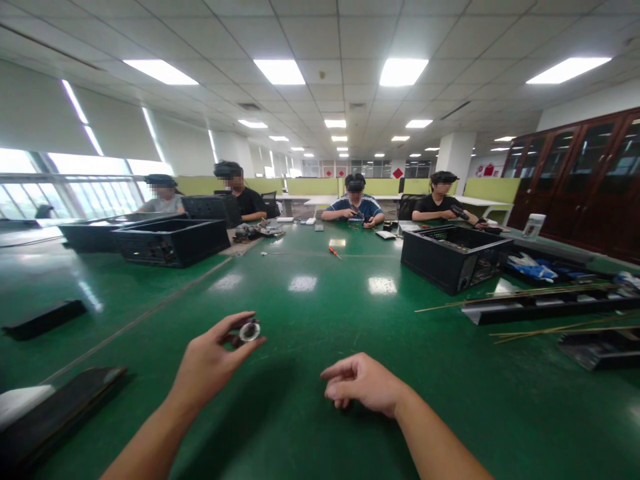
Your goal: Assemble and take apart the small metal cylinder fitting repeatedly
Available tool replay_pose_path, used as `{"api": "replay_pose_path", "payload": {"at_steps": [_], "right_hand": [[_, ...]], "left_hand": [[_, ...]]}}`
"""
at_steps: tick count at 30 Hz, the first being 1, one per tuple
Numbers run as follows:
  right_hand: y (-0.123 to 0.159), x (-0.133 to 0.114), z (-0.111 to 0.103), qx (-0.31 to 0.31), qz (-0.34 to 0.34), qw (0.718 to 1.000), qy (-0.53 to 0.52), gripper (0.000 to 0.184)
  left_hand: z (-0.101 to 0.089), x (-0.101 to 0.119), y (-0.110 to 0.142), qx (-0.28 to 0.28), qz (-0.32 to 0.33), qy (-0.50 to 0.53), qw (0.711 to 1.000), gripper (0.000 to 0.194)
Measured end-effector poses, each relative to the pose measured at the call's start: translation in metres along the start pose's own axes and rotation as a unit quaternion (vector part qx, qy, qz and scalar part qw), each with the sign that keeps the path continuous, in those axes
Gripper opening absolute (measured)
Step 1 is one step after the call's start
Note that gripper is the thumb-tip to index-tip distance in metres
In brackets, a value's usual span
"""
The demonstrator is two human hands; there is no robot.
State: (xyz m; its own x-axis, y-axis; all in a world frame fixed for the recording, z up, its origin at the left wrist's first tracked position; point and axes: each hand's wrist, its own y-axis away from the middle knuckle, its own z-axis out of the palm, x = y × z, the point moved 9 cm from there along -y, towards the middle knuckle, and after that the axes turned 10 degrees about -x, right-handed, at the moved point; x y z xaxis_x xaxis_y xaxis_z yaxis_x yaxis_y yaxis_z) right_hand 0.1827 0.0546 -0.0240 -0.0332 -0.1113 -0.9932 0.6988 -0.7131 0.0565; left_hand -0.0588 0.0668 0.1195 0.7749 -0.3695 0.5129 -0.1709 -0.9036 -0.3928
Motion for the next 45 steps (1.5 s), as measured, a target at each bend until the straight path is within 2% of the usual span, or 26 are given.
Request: {"api": "replay_pose_path", "payload": {"at_steps": [2, 4, 7, 10, 17, 23, 26, 31, 36, 39, 45], "right_hand": [[0.0, -0.005, -0.01, 0.046, -0.028, 0.999, 0.005, 0.055], [0.002, -0.01, -0.021, 0.103, -0.052, 0.993, 0.037, 0.055], [0.007, -0.017, -0.03, 0.171, -0.059, 0.978, 0.109, 0.057], [0.009, -0.021, -0.026, 0.192, -0.051, 0.967, 0.158, 0.059], [0.01, -0.03, -0.011, 0.209, -0.028, 0.945, 0.249, 0.027], [0.007, -0.034, -0.002, 0.196, -0.054, 0.949, 0.242, 0.022], [0.007, -0.04, 0.003, 0.193, -0.065, 0.937, 0.283, 0.018], [0.011, -0.052, 0.003, 0.22, -0.087, 0.91, 0.34, 0.014], [0.015, -0.055, 0.001, 0.229, -0.093, 0.9, 0.36, 0.014], [0.019, -0.056, -0.002, 0.247, -0.08, 0.891, 0.373, 0.013], [0.018, -0.059, -0.003, 0.24, -0.068, 0.892, 0.377, 0.029]], "left_hand": [[0.032, 0.028, -0.013, -0.035, 0.076, 0.006, 0.996, 0.036], [0.065, 0.047, -0.015, -0.076, 0.143, 0.003, 0.987, 0.029], [0.106, 0.052, -0.007, -0.142, 0.176, 0.003, 0.974, 0.032], [0.127, 0.049, 0.004, -0.192, 0.183, 0.035, 0.963, 0.038], [0.12, 0.055, 0.01, -0.182, 0.194, 0.132, 0.955, 0.028], [0.123, 0.062, 0.014, -0.205, 0.213, 0.131, 0.946, 0.028], [0.122, 0.061, 0.015, -0.193, 0.212, 0.129, 0.949, 0.029], [0.121, 0.055, 0.013, -0.186, 0.171, 0.098, 0.963, 0.029], [0.124, 0.054, 0.012, -0.203, 0.152, 0.077, 0.964, 0.031], [0.12, 0.052, 0.01, -0.19, 0.144, 0.081, 0.968, 0.031], [0.114, 0.044, 0.008, -0.163, 0.145, 0.064, 0.974, 0.033]]}}
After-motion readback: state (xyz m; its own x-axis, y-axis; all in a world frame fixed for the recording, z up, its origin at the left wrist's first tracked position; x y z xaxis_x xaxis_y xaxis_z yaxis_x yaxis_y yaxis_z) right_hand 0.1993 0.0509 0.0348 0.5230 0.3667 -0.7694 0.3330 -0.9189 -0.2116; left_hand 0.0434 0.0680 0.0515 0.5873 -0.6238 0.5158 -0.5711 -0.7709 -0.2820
